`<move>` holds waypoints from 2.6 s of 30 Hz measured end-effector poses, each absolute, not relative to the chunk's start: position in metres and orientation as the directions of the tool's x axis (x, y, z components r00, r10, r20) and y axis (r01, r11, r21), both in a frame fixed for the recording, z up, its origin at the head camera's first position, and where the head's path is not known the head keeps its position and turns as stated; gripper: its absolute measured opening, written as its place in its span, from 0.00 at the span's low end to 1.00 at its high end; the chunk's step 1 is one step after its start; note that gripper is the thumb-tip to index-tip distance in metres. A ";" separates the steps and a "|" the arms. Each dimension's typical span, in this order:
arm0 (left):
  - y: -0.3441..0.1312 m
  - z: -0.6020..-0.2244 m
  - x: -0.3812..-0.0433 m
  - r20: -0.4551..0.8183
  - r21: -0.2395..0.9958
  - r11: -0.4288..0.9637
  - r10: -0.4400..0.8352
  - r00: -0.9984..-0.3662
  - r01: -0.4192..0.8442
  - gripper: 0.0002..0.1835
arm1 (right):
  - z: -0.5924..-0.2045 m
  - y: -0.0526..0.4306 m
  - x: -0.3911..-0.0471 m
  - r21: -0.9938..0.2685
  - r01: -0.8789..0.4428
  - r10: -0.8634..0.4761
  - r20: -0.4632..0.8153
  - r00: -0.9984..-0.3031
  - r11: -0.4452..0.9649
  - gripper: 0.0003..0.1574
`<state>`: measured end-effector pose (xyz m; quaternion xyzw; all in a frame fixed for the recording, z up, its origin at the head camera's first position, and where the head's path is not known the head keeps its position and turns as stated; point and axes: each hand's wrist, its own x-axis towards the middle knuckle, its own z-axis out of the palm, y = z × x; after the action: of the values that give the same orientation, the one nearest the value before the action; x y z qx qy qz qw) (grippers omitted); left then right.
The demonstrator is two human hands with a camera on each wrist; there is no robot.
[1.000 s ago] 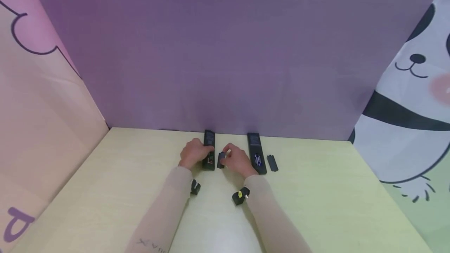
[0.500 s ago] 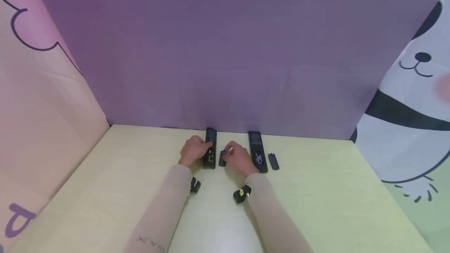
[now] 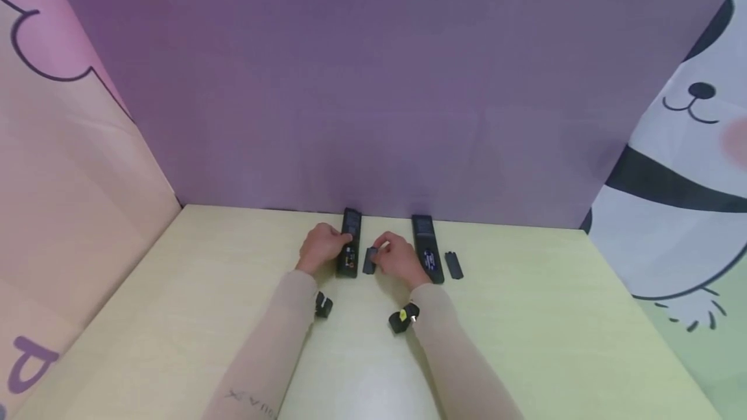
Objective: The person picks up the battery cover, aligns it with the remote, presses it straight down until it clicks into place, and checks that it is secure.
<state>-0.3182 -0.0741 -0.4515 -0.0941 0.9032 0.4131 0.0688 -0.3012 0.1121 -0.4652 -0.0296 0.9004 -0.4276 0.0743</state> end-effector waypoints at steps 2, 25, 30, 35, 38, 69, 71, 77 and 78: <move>-0.075 -0.452 -0.319 -0.207 0.745 0.627 -0.109 -0.972 -0.229 0.21 | -0.468 0.112 -0.302 -0.788 0.006 -0.119 -0.101 -0.988 0.616 0.11; -0.081 -0.449 -0.320 -0.205 0.834 0.517 -0.038 -0.978 -0.195 0.19 | -0.468 0.114 -0.302 -0.888 0.035 -0.097 -0.090 -0.991 0.459 0.12; -0.082 -0.448 -0.320 -0.211 0.843 0.500 -0.034 -0.977 -0.199 0.19 | -0.466 0.113 -0.300 -0.907 0.052 -0.092 -0.100 -0.991 0.418 0.13; -0.082 -0.447 -0.319 -0.225 0.851 0.480 -0.034 -0.974 -0.213 0.19 | -0.465 0.112 -0.299 -0.916 0.048 -0.087 -0.090 -0.992 0.397 0.13; -0.081 -0.446 -0.319 -0.236 0.855 0.469 -0.031 -0.971 -0.223 0.19 | -0.465 0.111 -0.299 -0.922 0.040 -0.081 -0.077 -0.994 0.385 0.13; -0.083 -0.442 -0.318 -0.234 0.883 0.420 0.013 -0.972 -0.207 0.18 | -0.457 0.110 -0.301 -0.932 0.051 -0.077 -0.084 -0.993 0.359 0.14; -0.083 -0.442 -0.318 -0.236 0.885 0.417 0.015 -0.972 -0.208 0.18 | -0.456 0.111 -0.302 -0.934 0.050 -0.070 -0.080 -0.994 0.354 0.13; -0.084 -0.443 -0.319 -0.227 0.893 0.403 0.026 -0.973 -0.198 0.18 | -0.452 0.110 -0.302 -0.942 0.049 -0.067 -0.075 -0.995 0.331 0.14; -0.084 -0.442 -0.319 -0.226 0.895 0.400 0.027 -0.974 -0.196 0.18 | -0.451 0.110 -0.302 -0.944 0.052 -0.066 -0.078 -0.995 0.326 0.14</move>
<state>-0.3185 -0.0835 -0.4425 -0.0509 0.8305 0.5451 0.1026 -0.3022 0.1101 -0.4510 -0.0042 0.8128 -0.5803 0.0509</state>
